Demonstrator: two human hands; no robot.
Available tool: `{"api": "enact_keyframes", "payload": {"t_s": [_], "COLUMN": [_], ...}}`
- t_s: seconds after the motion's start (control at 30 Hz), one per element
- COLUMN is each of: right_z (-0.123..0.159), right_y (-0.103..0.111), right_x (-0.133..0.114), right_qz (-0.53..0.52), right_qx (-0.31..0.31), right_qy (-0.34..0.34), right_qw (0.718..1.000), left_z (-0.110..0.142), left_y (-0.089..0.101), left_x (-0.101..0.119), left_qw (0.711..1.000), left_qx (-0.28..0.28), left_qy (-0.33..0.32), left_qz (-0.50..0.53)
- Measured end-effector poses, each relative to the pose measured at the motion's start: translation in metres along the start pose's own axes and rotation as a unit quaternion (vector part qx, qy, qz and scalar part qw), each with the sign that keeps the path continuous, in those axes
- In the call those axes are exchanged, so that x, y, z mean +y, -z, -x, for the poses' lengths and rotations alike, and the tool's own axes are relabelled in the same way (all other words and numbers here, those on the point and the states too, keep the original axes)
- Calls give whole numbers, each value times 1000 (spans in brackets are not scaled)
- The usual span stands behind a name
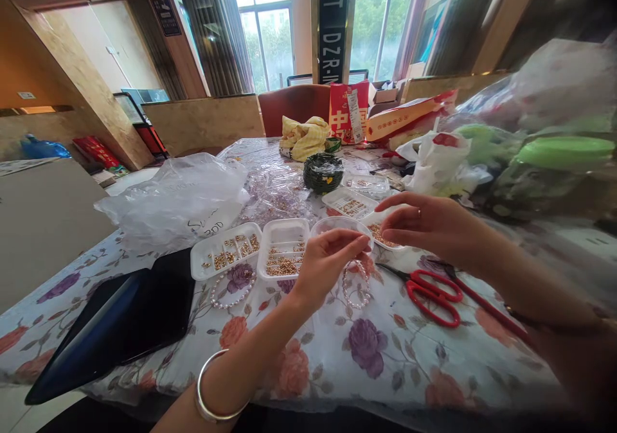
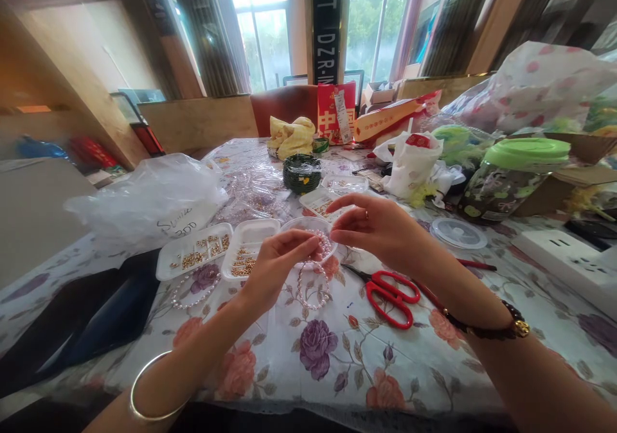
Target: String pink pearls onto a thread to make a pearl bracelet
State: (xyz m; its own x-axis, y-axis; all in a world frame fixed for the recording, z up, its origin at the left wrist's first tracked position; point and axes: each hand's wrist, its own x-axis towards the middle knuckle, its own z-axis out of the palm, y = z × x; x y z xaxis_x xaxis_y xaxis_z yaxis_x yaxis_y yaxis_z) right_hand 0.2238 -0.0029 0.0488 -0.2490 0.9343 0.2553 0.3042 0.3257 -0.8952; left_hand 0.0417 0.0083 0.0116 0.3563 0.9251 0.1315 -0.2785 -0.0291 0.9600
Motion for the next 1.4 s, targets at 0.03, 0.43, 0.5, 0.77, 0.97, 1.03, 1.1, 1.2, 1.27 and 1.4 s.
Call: {"api": "enact_keyframes", "payload": {"t_s": [0.03, 0.43, 0.5, 0.77, 0.97, 1.03, 1.1, 1.2, 1.27, 1.4], "right_z": [0, 2, 1, 5, 5, 4, 4, 6, 7, 10], "right_y": [0, 0, 4, -1, -5, -6, -7, -8, -5, 7], "right_x": [-1, -2, -1, -3, -1, -1, -3, -7, -11, -12], "right_qz": [2, 269, 264, 299, 298, 294, 288, 285, 285, 293], "right_qx": [4, 15, -6, -10, -47, -64, -81, -106, -114, -107], "right_qy": [3, 123, 135, 213, 230, 233, 236, 235, 222, 167], "right_qw": [1000, 955, 955, 930, 925, 925, 925, 923, 925, 935], "left_z": [0, -1, -1, 3, 4, 4, 4, 3, 3, 2], "left_y": [0, 2, 2, 2, 2, 2, 2, 2, 2, 1], "left_x": [0, -3, -4, -2, -5, -5, -5, -5, -4, -5], "left_qw": [1000, 997, 991, 925, 923, 929, 934, 940, 942, 950], "left_qx": [-1, -2, -1, -43, -55, -54, -53, -46, -32, 0], "left_qy": [-2, -27, -54, -177, -173, -168, -163, -149, -142, -143], "left_qz": [2, -70, -125, -335, -339, -326, -313, -305, -303, -276]}}
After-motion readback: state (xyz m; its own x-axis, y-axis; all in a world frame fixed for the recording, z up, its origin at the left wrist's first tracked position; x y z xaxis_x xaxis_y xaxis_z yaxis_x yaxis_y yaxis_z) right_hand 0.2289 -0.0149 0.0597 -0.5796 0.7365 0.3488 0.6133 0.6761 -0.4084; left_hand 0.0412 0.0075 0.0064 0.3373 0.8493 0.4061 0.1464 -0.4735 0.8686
